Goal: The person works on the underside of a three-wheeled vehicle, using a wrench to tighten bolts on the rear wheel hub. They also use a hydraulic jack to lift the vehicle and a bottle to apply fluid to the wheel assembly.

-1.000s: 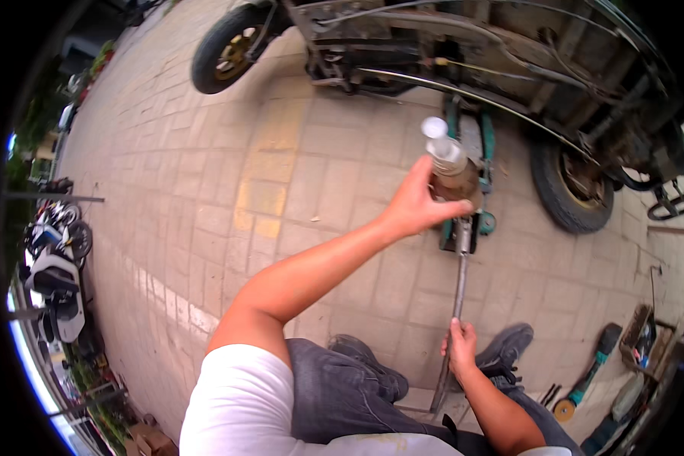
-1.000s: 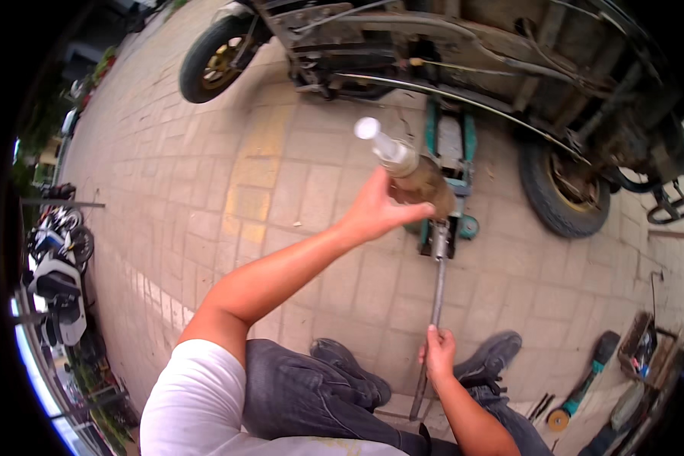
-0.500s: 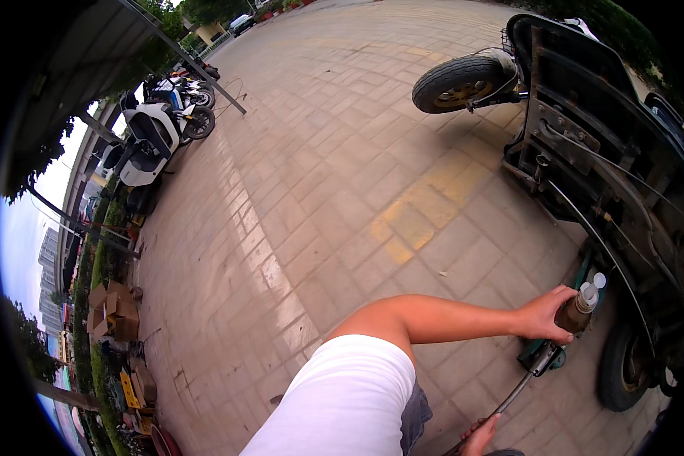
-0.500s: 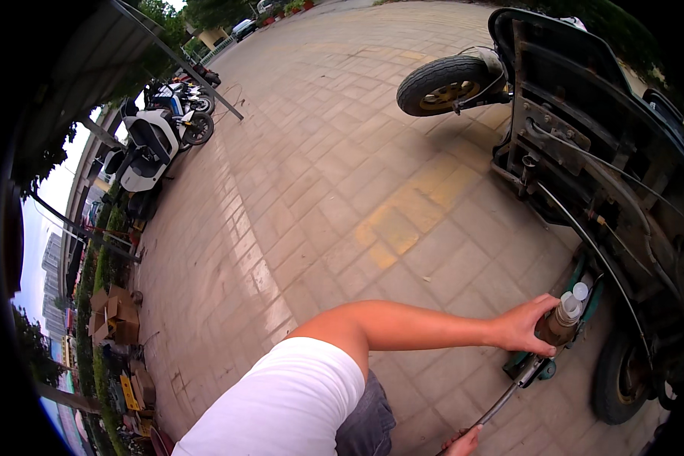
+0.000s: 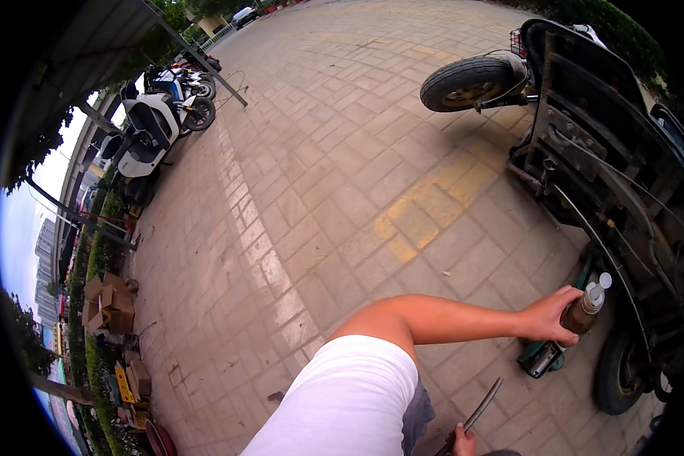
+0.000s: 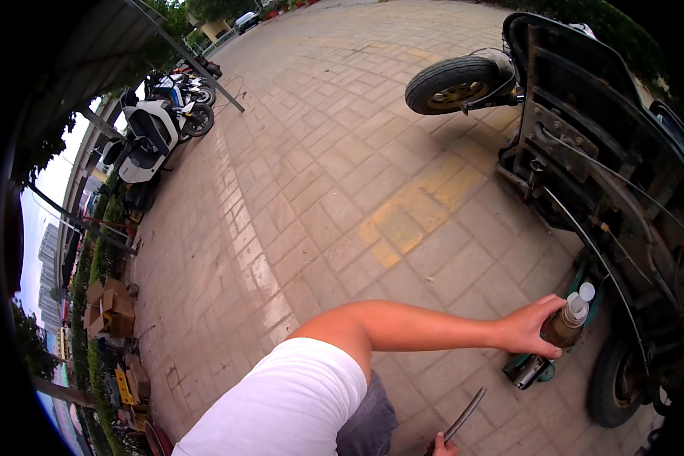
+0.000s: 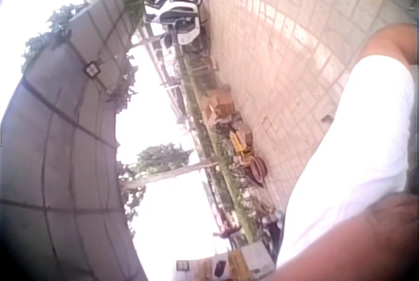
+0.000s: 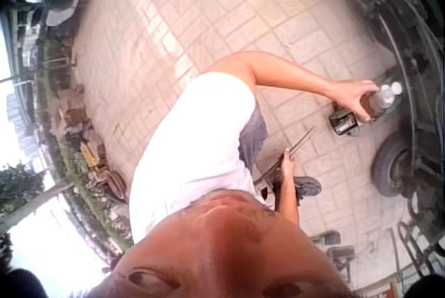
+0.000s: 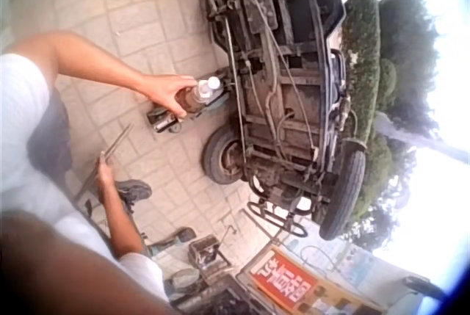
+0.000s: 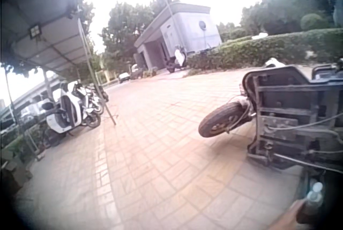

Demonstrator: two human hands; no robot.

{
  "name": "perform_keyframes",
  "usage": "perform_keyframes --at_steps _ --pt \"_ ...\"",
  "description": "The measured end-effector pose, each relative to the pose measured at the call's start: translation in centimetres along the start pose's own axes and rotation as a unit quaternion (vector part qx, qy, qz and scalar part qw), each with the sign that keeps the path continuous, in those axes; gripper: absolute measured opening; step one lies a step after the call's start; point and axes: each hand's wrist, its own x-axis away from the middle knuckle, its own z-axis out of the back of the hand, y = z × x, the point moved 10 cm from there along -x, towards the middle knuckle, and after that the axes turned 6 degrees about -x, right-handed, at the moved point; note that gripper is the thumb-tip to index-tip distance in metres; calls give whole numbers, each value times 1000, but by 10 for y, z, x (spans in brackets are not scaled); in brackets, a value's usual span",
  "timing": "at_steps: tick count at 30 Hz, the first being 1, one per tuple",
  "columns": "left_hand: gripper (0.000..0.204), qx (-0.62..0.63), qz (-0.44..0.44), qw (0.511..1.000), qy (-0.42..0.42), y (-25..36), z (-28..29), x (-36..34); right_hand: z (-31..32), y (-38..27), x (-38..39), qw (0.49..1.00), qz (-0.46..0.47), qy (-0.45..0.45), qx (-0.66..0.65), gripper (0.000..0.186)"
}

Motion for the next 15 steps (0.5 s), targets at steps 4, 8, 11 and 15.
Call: perform_keyframes --at_steps 4,8,11,15 --pt "80 -2 30 999 11 0 7 -1 21 -67 53 978 -12 -145 149 81" --pt "80 -15 35 999 11 -12 7 -13 83 -95 97 987 72 -146 -9 32" --pt "76 22 40 999 16 -36 15 -2 86 -111 141 939 -18 -247 -240 37" --pt "75 7 82 997 7 -27 9 -1 105 -101 144 906 20 -196 -374 31"
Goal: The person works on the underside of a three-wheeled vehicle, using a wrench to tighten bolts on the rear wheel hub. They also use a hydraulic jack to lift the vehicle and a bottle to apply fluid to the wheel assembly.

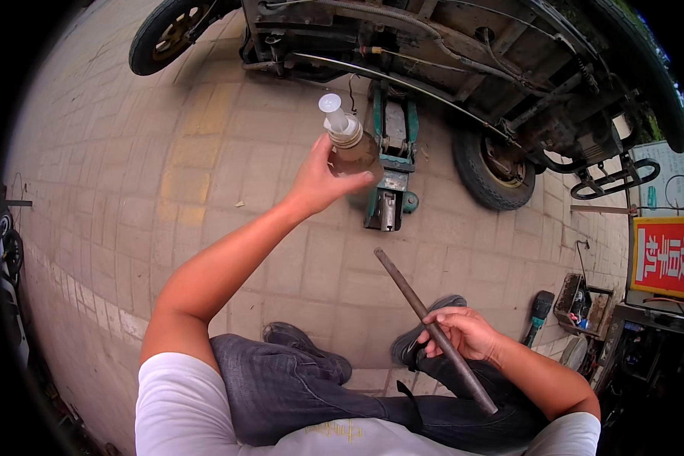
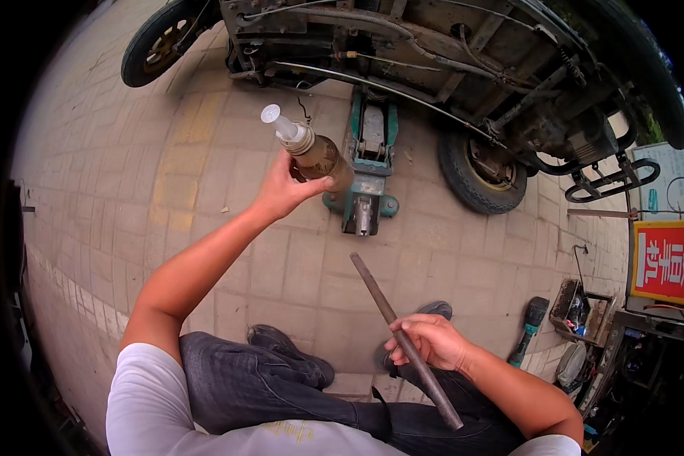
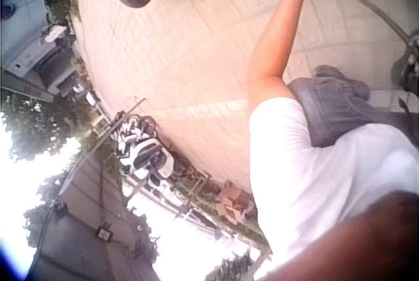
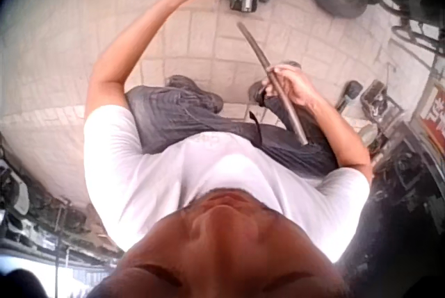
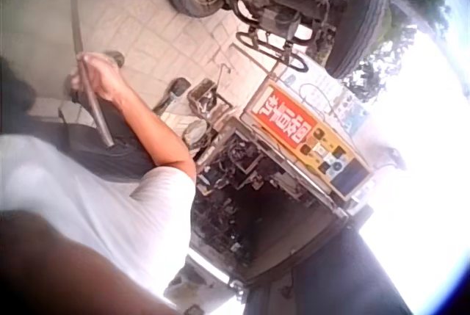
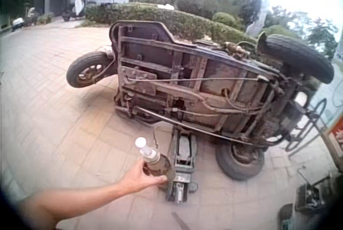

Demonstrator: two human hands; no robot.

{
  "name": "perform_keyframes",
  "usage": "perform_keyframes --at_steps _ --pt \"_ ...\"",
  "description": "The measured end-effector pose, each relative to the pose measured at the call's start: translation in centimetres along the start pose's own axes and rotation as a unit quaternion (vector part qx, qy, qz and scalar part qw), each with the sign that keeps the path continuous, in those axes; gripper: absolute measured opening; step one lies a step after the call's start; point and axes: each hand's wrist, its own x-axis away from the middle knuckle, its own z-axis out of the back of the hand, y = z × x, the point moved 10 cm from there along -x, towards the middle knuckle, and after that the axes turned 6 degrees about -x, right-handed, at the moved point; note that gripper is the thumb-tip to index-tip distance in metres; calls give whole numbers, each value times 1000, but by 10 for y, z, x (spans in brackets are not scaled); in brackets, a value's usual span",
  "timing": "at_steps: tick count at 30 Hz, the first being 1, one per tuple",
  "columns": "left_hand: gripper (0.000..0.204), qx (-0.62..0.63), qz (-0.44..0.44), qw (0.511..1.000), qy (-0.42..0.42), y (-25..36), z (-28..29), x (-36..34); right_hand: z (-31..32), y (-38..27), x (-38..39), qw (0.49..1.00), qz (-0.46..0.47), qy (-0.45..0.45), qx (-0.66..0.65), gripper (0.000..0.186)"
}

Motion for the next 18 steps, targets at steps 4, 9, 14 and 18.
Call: perform_keyframes --at_steps 4,9,14,18 --pt "75 12 4 1000 -2 -8 -2 5 -4 -2 4 985 80 100 118 24" --pt "75 13 11 1000 -3 -12 1 7 -29 6 17 978 62 139 142 22" --pt "76 19 4 1000 -14 -10 -7 -1 -30 6 8 981 106 126 107 17" --pt "75 25 9 999 -20 -13 -13 1 -21 23 -1 975 137 125 124 15"
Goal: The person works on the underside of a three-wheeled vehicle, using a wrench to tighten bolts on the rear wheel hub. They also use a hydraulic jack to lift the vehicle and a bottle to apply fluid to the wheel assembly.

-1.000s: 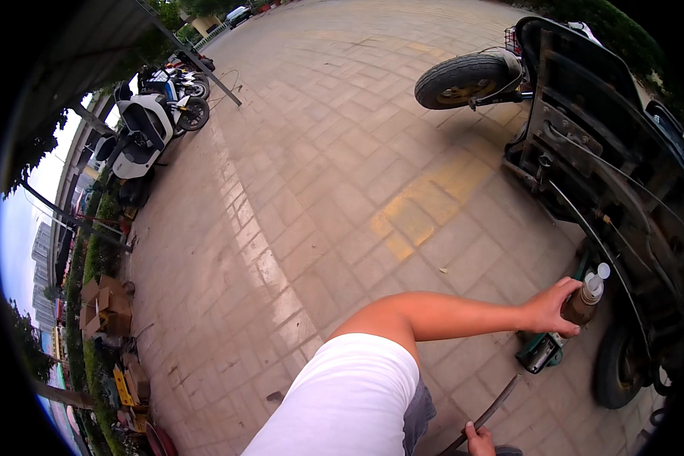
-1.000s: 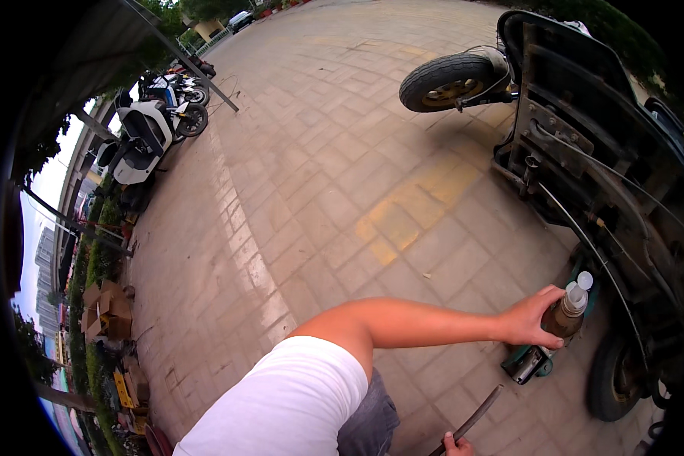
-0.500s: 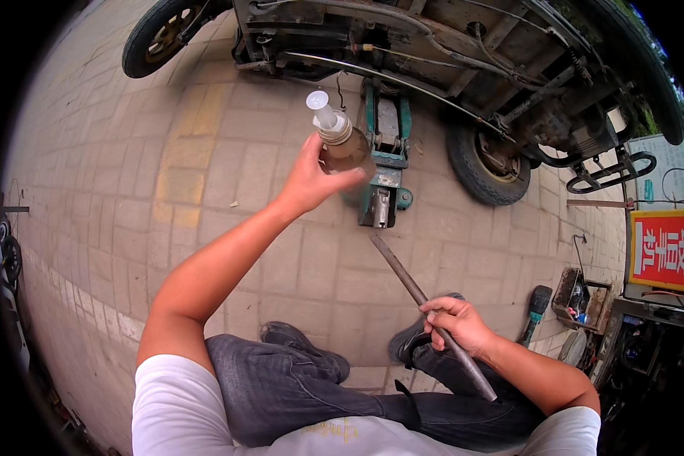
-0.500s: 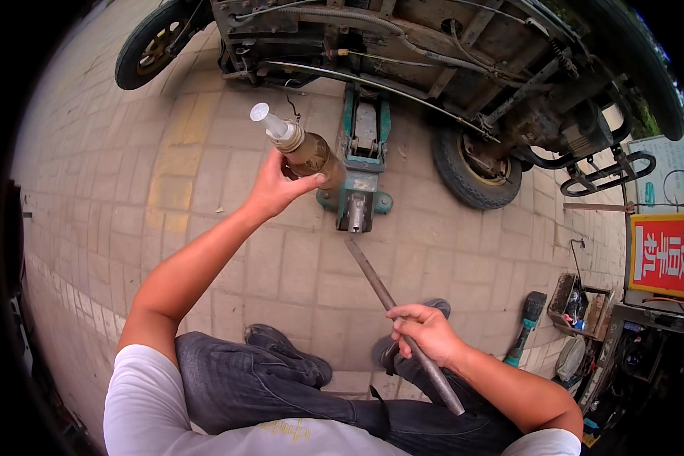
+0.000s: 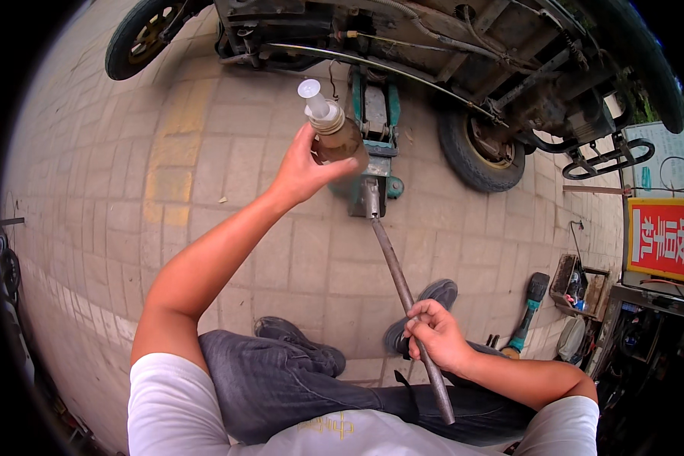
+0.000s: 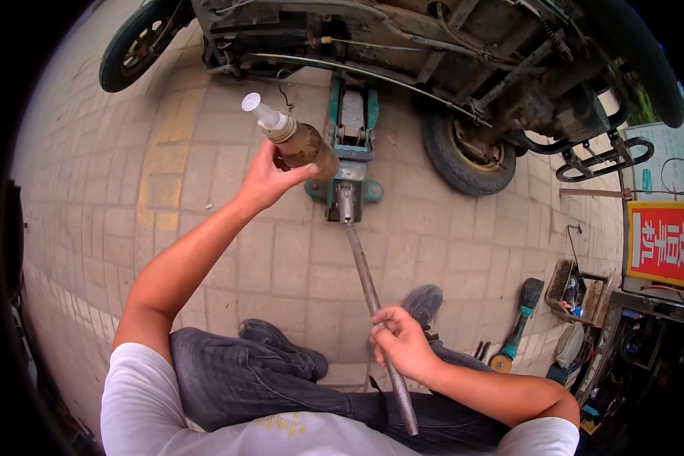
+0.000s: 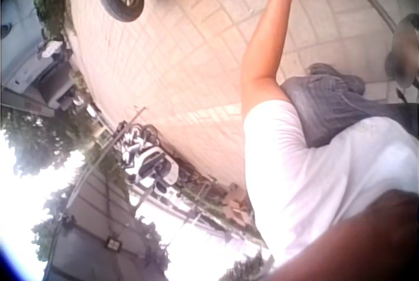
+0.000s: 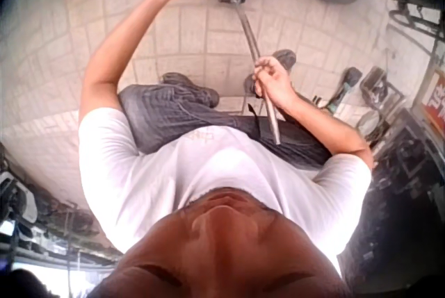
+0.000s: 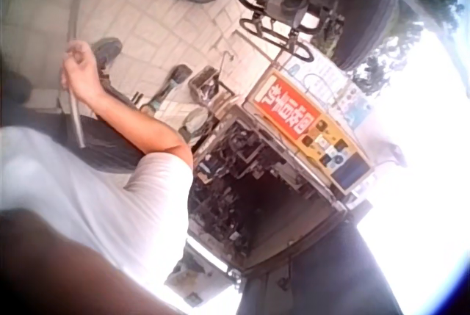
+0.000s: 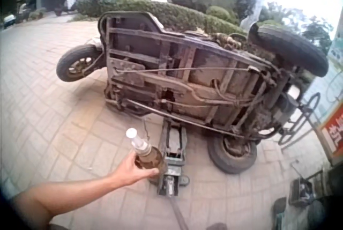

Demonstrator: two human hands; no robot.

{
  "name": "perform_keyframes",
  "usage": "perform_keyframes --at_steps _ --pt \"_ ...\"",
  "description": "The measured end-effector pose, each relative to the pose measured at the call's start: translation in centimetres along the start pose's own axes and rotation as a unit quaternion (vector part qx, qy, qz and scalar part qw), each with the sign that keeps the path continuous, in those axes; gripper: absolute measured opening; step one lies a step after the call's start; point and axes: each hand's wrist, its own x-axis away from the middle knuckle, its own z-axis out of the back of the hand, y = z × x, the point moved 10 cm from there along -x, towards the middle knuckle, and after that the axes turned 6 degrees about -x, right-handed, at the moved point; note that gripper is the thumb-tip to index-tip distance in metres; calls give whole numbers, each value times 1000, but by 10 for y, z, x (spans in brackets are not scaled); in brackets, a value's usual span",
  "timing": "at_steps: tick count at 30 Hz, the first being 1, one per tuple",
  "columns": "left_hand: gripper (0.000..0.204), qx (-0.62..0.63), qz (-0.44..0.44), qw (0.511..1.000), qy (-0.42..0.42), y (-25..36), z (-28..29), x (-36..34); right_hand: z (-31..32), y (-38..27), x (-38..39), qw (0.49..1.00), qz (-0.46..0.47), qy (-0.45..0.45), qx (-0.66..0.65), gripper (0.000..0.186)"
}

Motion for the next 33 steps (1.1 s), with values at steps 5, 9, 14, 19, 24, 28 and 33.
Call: perform_keyframes --at_steps 5,9,14,19,24,28,33 --pt "74 3 13 1000 -14 -4 -8 -2 13 43 -28 997 55 -23 42 20" --pt "71 6 20 999 -28 -4 -14 -3 20 95 -60 999 31 12 -9 25" --pt "68 11 34 999 -33 -11 -15 2 14 119 -75 998 -11 4 -63 28" --pt "69 22 52 998 -38 -14 -19 2 2 121 -107 998 -21 -50 -38 30" --pt "69 46 51 998 -17 -18 -14 -1 -7 104 -126 998 -20 -49 -47 24" --pt "67 29 62 998 11 -34 -2 0 -24 35 -79 987 -34 -98 -124 26" --pt "65 12 49 999 8 -36 -3 -16 -21 60 -87 986 -43 -51 -155 25"
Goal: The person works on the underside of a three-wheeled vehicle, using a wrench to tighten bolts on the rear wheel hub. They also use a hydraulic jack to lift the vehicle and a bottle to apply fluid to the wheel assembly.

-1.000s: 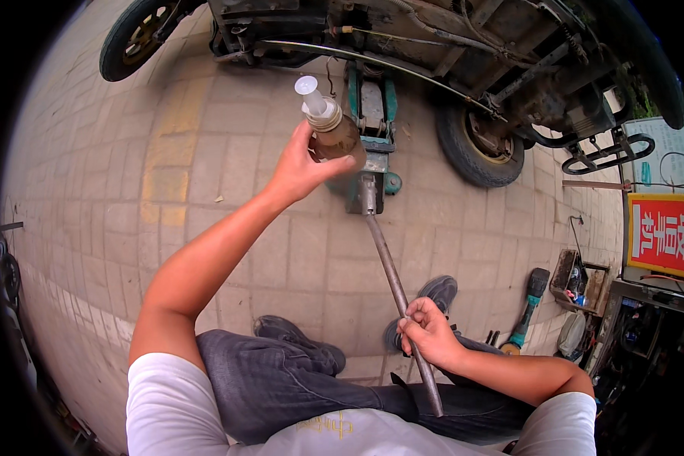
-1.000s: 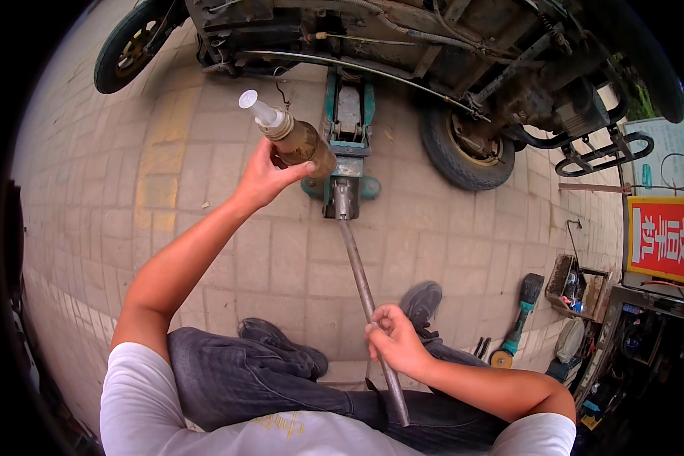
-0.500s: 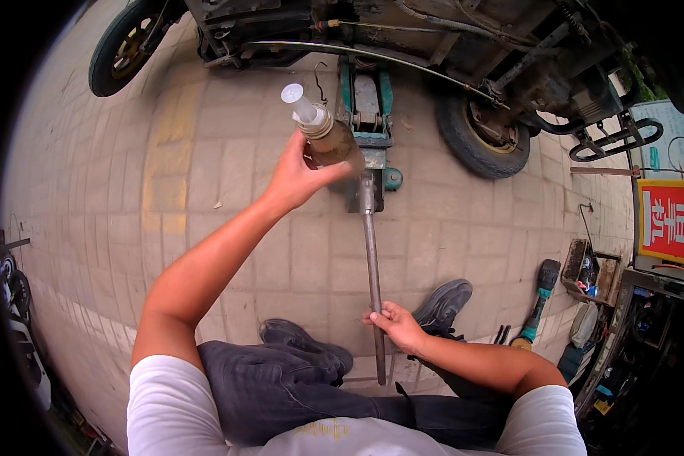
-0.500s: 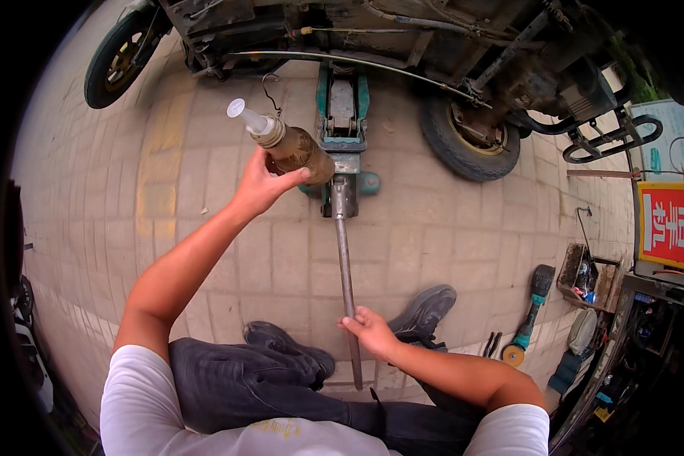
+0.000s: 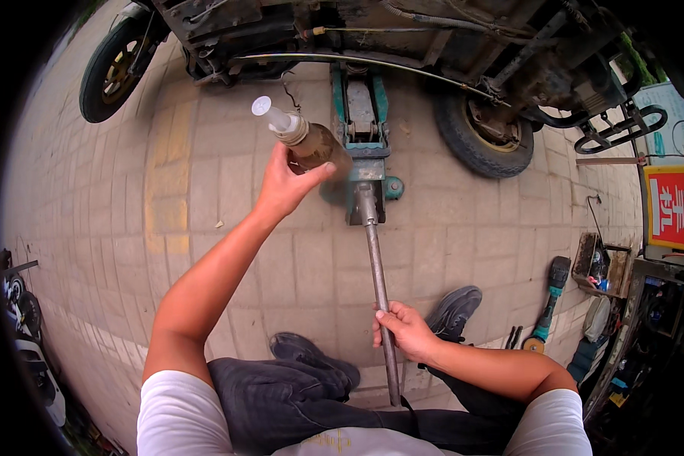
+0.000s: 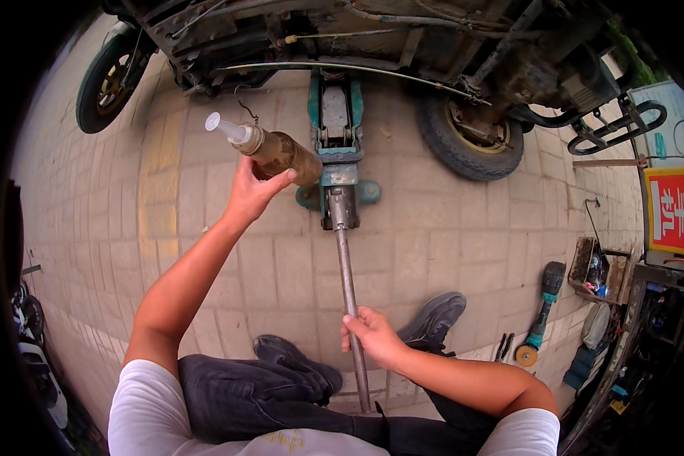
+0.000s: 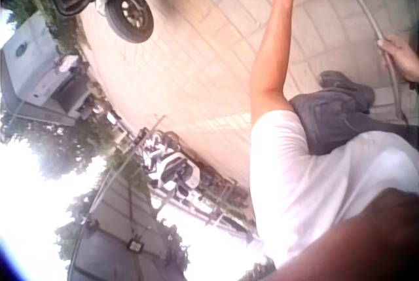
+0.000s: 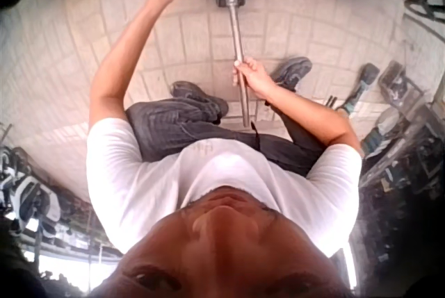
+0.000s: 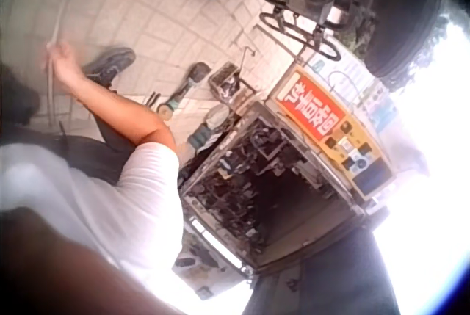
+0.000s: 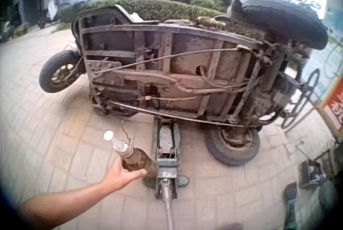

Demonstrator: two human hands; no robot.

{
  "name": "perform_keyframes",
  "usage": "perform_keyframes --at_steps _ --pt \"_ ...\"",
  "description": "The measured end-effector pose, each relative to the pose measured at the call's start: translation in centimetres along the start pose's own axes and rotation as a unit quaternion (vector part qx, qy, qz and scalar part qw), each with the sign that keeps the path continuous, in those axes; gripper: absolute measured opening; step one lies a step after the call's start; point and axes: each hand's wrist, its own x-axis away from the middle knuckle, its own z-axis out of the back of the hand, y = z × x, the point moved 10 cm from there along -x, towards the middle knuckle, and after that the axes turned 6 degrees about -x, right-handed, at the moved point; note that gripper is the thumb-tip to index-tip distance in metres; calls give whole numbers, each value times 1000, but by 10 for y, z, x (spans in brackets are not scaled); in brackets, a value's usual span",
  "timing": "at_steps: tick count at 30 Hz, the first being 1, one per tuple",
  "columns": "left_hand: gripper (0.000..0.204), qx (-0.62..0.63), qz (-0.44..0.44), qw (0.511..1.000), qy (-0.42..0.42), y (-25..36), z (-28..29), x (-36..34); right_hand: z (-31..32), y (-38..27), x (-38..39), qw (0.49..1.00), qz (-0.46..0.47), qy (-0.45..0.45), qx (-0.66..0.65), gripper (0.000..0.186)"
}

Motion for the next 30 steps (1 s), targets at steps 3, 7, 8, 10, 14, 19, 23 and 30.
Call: perform_keyframes --at_steps 3,7,8,10,14,19,23,30 --pt "66 15 -9 1000 0 5 -5 -9 19 30 -31 989 56 9 135 27" --pt "66 20 -8 1000 6 -2 1 -8 10 37 -34 986 39 16 161 30" --pt "66 29 -9 999 10 -4 3 -7 7 31 -29 987 27 25 157 30" --pt "65 15 -18 1000 19 1 5 -8 -2 6 -3 996 -6 24 81 31" --pt "63 -2 -18 1000 20 -5 15 -2 -14 -12 20 997 -60 40 -28 29" --pt "63 10 0 1000 6 6 2 -2 27 16 -29 873 302 160 347 25" --pt "67 11 -9 1000 11 7 8 -5 20 32 -26 973 60 148 166 26" --pt "67 11 -14 1000 18 -5 14 -6 -25 -30 29 987 -106 84 87 23"
